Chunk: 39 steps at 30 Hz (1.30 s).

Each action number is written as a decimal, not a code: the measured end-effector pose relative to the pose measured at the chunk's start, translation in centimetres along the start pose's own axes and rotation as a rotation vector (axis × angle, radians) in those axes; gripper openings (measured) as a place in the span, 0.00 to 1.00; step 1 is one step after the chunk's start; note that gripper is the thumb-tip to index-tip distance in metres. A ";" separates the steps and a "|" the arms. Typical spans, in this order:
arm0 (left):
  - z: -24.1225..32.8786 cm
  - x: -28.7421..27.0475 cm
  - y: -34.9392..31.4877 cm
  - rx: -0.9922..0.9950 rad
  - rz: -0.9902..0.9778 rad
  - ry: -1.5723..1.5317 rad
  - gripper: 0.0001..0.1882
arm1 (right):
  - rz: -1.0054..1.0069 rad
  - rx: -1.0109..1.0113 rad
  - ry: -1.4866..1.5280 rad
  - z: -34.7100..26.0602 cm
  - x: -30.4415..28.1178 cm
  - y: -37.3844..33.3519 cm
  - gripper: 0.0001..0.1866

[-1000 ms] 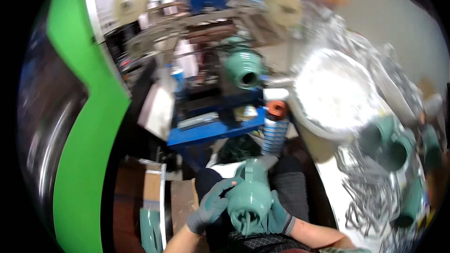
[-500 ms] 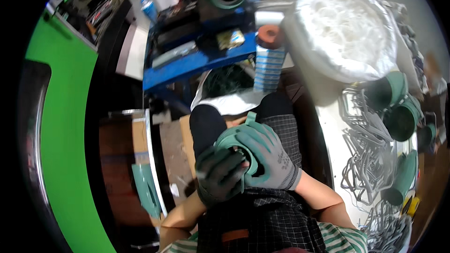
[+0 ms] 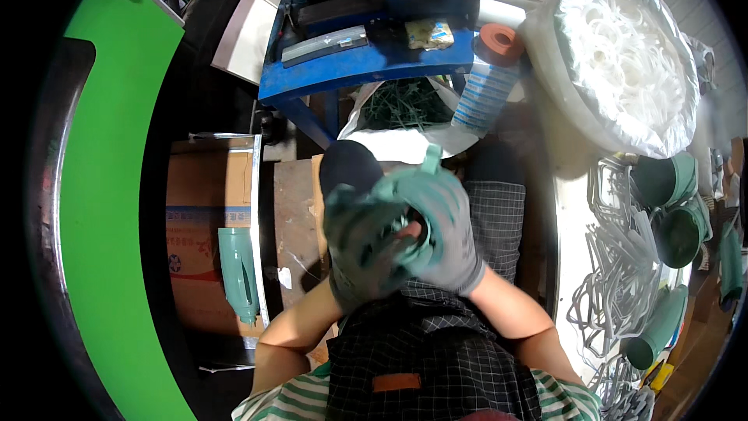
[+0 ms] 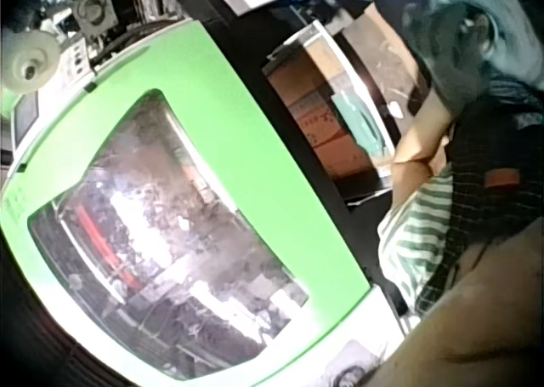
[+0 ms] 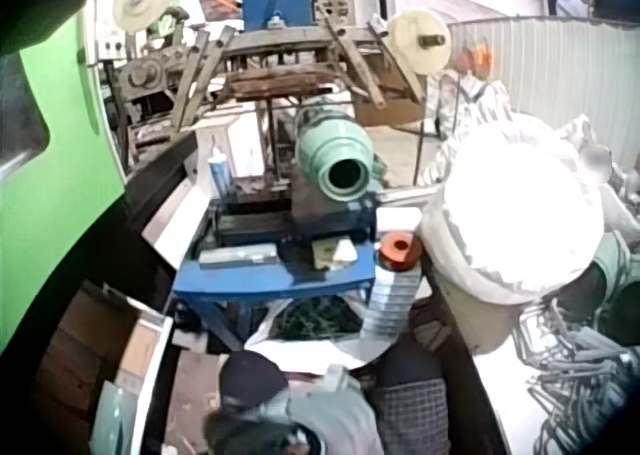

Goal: The person assembles green plastic planters by inserting metal hangers into the base and attaching white plastic liners. They handle the planters, hangers, and liners one at a time, repeatedly picking up components and fitting them together.

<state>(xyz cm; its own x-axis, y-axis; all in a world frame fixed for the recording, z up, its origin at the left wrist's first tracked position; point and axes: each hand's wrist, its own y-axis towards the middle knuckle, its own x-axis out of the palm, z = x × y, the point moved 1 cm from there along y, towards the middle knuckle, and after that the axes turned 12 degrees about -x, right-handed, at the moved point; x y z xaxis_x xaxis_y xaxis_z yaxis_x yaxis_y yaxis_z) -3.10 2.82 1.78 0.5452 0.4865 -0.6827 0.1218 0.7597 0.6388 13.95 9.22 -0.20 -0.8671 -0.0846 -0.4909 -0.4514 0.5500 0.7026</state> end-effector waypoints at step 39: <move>1.5 7.9 -0.5 -0.009 -0.019 -0.210 0.51 | 0.243 0.434 -0.816 11.5 -28.9 6.5 0.11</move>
<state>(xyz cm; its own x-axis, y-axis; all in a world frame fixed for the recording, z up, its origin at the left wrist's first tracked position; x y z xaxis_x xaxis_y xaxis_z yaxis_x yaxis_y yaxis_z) 2.42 5.61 -3.43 0.7036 0.3721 -0.6054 0.1271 0.7722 0.6225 38.45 24.76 12.65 -0.4383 0.5879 -0.6799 -0.0190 0.7502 0.6610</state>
